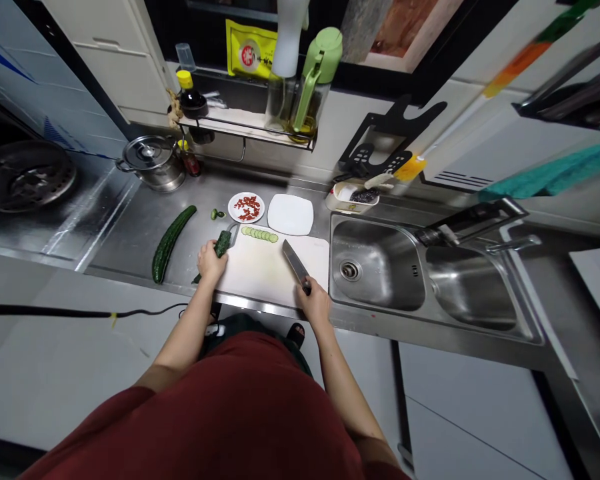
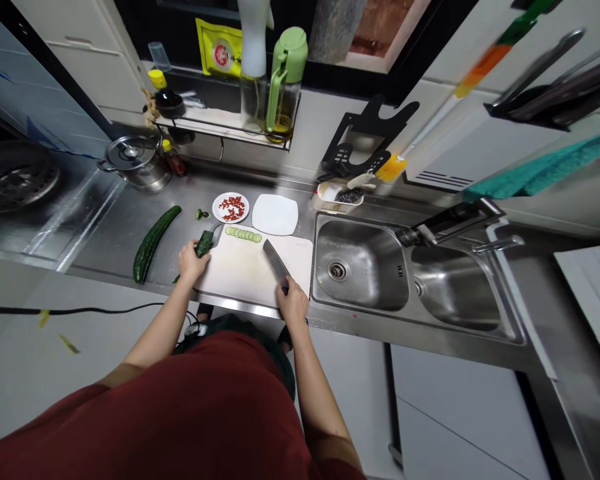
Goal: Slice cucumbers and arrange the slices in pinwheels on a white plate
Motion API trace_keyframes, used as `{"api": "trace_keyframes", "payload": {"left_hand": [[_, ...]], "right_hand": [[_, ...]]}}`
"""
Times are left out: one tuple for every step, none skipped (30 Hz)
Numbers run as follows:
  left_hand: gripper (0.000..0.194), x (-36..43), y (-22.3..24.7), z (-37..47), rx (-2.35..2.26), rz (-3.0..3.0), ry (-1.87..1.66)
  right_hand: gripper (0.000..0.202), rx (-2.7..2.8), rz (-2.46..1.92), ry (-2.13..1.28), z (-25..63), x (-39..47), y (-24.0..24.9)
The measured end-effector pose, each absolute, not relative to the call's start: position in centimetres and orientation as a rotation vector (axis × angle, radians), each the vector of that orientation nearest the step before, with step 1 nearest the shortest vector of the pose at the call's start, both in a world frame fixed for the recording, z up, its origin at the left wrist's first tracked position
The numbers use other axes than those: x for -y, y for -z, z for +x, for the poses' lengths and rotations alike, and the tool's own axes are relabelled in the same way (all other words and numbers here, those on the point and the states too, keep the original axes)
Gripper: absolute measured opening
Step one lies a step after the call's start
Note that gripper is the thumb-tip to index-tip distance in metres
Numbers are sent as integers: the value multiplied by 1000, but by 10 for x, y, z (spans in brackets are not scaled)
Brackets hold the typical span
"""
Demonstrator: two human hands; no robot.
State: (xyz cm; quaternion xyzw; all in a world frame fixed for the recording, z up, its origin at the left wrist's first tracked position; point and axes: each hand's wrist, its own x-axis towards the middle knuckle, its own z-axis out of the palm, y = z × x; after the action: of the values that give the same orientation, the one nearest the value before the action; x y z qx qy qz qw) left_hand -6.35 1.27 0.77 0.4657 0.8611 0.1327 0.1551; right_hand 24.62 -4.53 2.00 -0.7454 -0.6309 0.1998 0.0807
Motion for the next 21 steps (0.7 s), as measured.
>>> {"api": "trace_keyframes", "payload": {"left_hand": [[50, -13, -6, -66, -2484, 1308, -376], [50, -13, -4, -69, -2501, 1286, -373], [50, -13, -2, -71, -2515, 1268, -367], [50, -13, 0, -74, -2527, 1254, -361], [51, -14, 1, -77, -2534, 1240, -352], [51, -15, 2, -80, -2539, 1227, -341], [51, -15, 4, -82, -2541, 1214, -331], [51, -16, 5, -83, -2540, 1200, -320], [51, -17, 6, -84, -2538, 1189, -312], [52, -18, 6, -85, -2538, 1181, -307], [52, -19, 7, -85, -2539, 1178, -304], [52, -19, 8, -85, -2541, 1179, -301], [53, -19, 8, -85, -2543, 1182, -299], [53, -19, 8, -84, -2548, 1185, -297], [53, -18, 8, -84, -2553, 1187, -295], [53, -18, 8, -83, -2556, 1188, -293], [53, -18, 7, -82, -2560, 1189, -291], [53, -17, 7, -80, -2565, 1187, -288], [53, -17, 6, -79, -2572, 1185, -284], [53, -16, 5, -77, -2580, 1182, -280], [54, -15, 4, -75, -2592, 1180, -276]], "right_hand": [[40, 1884, -2228, -601, 246, 45, -20], [40, 1882, -2227, -603, 246, 45, -21], [40, 1878, -2228, -604, 246, 45, -21], [40, 1875, -2230, -603, 246, 45, -21], [40, 1871, -2233, -602, 246, 45, -20], [40, 1867, -2236, -602, 246, 45, -20], [40, 1865, -2239, -603, 246, 45, -20], [40, 1864, -2241, -604, 246, 45, -20], [39, 1867, -2240, -605, 246, 45, -20], [39, 1870, -2237, -607, 247, 45, -20], [39, 1874, -2234, -609, 246, 45, -20], [39, 1875, -2231, -609, 246, 45, -20], [39, 1874, -2230, -609, 246, 45, -21], [39, 1872, -2230, -610, 246, 45, -21], [39, 1868, -2231, -611, 246, 45, -22], [39, 1865, -2232, -611, 246, 45, -22], [39, 1862, -2231, -610, 246, 46, -22], [39, 1858, -2231, -607, 246, 46, -22], [39, 1855, -2229, -605, 246, 46, -22], [39, 1851, -2228, -602, 246, 46, -21], [39, 1849, -2227, -600, 246, 46, -21]]}}
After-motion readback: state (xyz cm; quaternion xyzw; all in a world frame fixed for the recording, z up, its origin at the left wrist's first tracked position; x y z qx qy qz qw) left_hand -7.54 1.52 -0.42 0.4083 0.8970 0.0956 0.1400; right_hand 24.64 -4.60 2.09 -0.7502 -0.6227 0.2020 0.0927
